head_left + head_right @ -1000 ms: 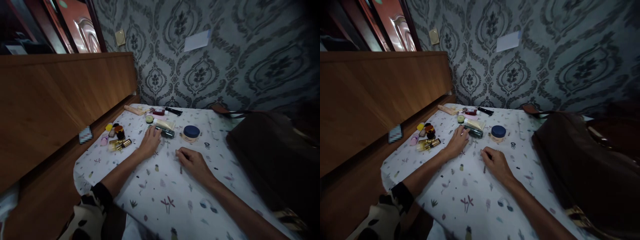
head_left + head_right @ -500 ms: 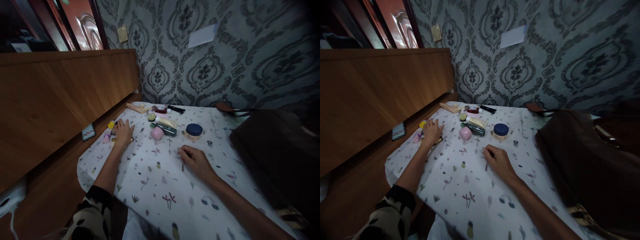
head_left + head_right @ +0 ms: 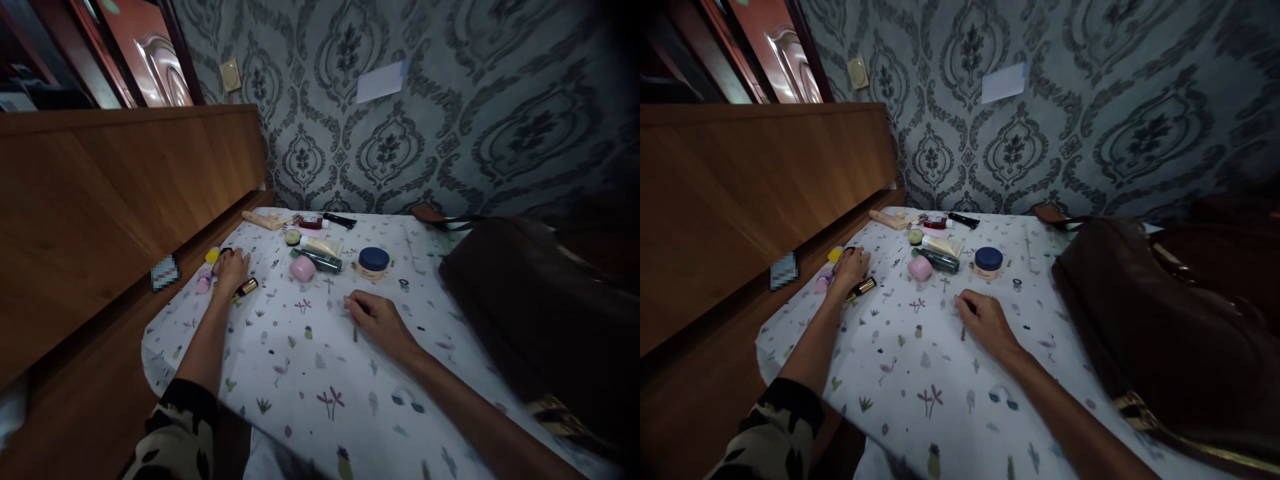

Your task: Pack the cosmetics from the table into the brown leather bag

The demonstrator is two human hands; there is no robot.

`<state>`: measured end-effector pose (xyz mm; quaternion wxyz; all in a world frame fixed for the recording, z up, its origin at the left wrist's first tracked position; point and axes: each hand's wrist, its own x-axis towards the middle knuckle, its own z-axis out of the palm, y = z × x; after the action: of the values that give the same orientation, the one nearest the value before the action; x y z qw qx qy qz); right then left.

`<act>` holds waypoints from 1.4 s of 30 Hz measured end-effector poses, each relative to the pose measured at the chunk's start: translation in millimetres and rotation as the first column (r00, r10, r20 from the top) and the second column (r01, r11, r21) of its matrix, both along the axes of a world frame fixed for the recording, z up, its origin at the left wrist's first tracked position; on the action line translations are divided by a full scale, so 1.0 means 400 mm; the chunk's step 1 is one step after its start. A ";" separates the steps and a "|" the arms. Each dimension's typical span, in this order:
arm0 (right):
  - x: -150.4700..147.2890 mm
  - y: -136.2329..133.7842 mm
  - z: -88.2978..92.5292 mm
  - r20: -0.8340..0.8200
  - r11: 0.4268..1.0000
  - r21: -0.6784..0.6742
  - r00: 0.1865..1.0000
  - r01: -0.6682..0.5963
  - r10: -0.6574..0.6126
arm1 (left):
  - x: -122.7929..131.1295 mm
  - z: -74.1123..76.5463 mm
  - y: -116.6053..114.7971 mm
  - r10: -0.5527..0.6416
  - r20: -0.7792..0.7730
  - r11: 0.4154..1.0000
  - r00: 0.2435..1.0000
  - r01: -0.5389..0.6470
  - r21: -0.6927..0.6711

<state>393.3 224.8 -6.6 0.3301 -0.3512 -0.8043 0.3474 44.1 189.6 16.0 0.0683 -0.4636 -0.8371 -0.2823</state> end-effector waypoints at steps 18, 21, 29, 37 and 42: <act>-0.002 0.000 0.000 -0.012 1.000 0.010 1.000 0.002 -0.002 | 0.053 0.041 0.001 -0.528 0.318 0.849 0.787 0.477 0.228; 0.000 0.000 0.000 -0.006 1.000 -0.006 1.000 -0.005 0.005 | 0.080 0.051 -0.009 -0.572 0.246 0.819 0.782 0.561 0.122; 0.001 -0.002 0.002 -0.009 1.000 0.003 1.000 -0.009 0.009 | 0.167 0.065 -0.032 -0.610 0.003 0.771 0.793 0.594 -0.227; -0.001 0.005 -0.010 -0.005 1.000 0.025 1.000 -0.001 0.001 | 0.184 0.071 -0.035 -0.591 0.029 0.792 0.806 0.587 -0.170; -0.001 0.004 -0.011 -0.020 1.000 0.020 1.000 -0.003 0.003 | 0.215 0.081 -0.044 -0.517 -0.045 0.845 0.855 0.501 -0.185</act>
<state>393.1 226.2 -11.1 0.3410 -0.3431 -0.8050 0.3433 129.9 172.0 48.6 -0.0091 -0.6856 -0.7006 -0.1976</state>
